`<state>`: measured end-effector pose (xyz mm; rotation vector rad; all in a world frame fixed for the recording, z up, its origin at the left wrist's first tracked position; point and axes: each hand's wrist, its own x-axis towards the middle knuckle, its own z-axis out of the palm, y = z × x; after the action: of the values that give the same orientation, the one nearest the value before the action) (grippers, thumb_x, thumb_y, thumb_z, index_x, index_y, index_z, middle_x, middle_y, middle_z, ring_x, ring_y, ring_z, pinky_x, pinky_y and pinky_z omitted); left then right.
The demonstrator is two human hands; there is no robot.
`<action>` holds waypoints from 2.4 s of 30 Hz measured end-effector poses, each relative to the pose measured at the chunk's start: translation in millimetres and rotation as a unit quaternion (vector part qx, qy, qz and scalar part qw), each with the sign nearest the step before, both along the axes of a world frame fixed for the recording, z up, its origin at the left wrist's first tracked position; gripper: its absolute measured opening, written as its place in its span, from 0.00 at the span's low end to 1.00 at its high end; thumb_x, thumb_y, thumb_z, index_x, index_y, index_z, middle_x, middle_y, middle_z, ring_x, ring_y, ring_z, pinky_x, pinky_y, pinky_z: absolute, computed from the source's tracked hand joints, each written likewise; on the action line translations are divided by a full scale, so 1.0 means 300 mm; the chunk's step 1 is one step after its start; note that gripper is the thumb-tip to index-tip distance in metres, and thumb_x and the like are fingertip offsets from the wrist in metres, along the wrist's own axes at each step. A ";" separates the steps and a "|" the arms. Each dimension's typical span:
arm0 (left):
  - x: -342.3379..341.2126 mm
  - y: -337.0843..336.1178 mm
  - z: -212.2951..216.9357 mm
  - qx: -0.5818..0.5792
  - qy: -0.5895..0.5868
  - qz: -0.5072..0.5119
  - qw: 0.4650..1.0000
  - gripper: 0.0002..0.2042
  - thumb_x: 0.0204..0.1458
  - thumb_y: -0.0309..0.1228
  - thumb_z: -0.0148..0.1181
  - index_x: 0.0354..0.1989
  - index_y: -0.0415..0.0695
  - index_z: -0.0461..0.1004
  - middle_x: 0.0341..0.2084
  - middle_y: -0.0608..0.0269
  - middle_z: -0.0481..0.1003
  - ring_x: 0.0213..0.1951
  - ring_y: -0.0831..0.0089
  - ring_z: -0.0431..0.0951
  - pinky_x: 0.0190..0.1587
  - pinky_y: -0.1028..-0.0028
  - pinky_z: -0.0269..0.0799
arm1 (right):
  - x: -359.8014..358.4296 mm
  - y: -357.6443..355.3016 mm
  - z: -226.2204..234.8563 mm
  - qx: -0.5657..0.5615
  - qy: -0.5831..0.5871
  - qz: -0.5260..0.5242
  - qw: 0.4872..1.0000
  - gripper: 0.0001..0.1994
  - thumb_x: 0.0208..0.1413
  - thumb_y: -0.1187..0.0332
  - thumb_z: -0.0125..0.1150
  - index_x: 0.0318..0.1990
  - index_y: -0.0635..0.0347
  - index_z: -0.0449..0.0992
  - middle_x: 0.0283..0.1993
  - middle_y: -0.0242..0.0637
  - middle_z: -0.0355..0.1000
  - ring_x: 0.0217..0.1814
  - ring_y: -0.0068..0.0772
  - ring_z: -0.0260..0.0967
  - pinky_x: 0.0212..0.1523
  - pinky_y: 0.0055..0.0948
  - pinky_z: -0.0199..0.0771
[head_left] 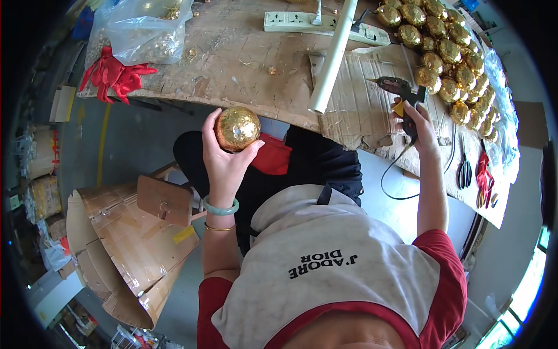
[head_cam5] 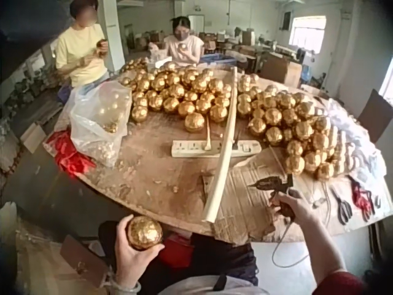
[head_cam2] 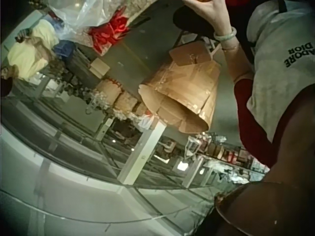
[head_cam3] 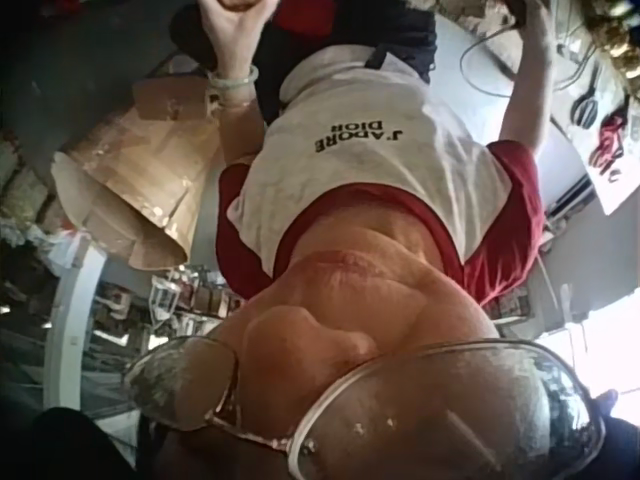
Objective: Gluing small hanging loops onto gold-colored ball ornaments using a hot glue gun.
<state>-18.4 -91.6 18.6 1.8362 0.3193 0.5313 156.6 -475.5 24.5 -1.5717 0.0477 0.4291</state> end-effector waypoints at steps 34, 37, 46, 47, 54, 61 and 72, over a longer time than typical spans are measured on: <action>-0.127 0.135 -0.095 -0.112 0.018 -0.011 0.993 0.40 0.37 0.24 0.75 0.61 0.40 0.58 0.53 0.58 0.63 0.54 0.70 0.68 0.58 0.70 0.67 | 0.392 0.952 0.019 -0.288 -0.464 0.624 0.558 0.01 0.54 0.75 0.59 0.33 0.62 0.75 0.39 0.35 0.72 0.43 0.33 0.72 0.42 0.31 0.75; -0.088 0.131 -0.076 -0.115 0.014 -0.026 0.993 0.41 0.37 0.24 0.75 0.61 0.40 0.57 0.54 0.58 0.63 0.54 0.70 0.68 0.58 0.71 0.67 | 0.357 0.901 0.043 -0.226 -0.443 0.551 0.670 0.02 0.56 0.73 0.61 0.34 0.61 0.75 0.38 0.33 0.73 0.40 0.26 0.73 0.39 0.27 0.75; -0.016 0.086 0.039 -0.205 -0.064 -0.110 0.970 0.44 0.37 0.26 0.76 0.63 0.39 0.54 0.56 0.57 0.61 0.58 0.68 0.66 0.60 0.67 0.67 | 0.197 0.812 0.217 -0.103 -0.170 0.506 0.839 0.05 0.56 0.76 0.63 0.40 0.63 0.77 0.33 0.29 0.77 0.34 0.16 0.75 0.35 0.17 0.75; -0.007 0.075 0.056 -0.202 -0.063 -0.110 0.971 0.44 0.37 0.26 0.76 0.63 0.39 0.54 0.56 0.57 0.61 0.58 0.68 0.66 0.60 0.67 0.67 | 0.184 0.804 0.223 -0.100 -0.171 0.506 0.840 0.05 0.56 0.76 0.63 0.40 0.63 0.77 0.33 0.29 0.77 0.34 0.16 0.75 0.35 0.17 0.75; 0.059 0.015 0.139 -0.235 -0.134 -0.270 0.924 0.51 0.30 0.37 0.81 0.64 0.40 0.54 0.64 0.52 0.57 0.62 0.66 0.64 0.63 0.67 0.63 | 0.085 0.730 0.255 -0.030 -0.167 0.528 0.832 0.07 0.54 0.77 0.64 0.41 0.63 0.76 0.33 0.30 0.76 0.35 0.15 0.74 0.36 0.15 0.74; 0.037 -0.048 0.112 -0.451 -0.113 -0.288 0.837 0.52 0.30 0.38 0.81 0.64 0.38 0.53 0.60 0.47 0.63 0.60 0.61 0.67 0.63 0.64 0.64 | -0.027 0.662 0.292 -0.026 -0.253 0.489 0.834 0.06 0.54 0.76 0.64 0.39 0.63 0.77 0.34 0.29 0.76 0.36 0.15 0.74 0.37 0.17 0.75; 0.035 -0.076 0.104 -0.474 -0.152 -0.291 0.817 0.51 0.35 0.38 0.78 0.67 0.42 0.50 0.62 0.43 0.58 0.62 0.50 0.64 0.62 0.57 0.65 | -0.059 0.611 0.324 -0.131 -0.463 0.397 0.782 0.08 0.52 0.74 0.66 0.40 0.60 0.80 0.35 0.31 0.78 0.36 0.22 0.76 0.37 0.21 0.78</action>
<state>-8.0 -114.5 49.6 0.7710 -0.1961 0.1518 139.0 -292.0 121.8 -1.8805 -1.4164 0.2403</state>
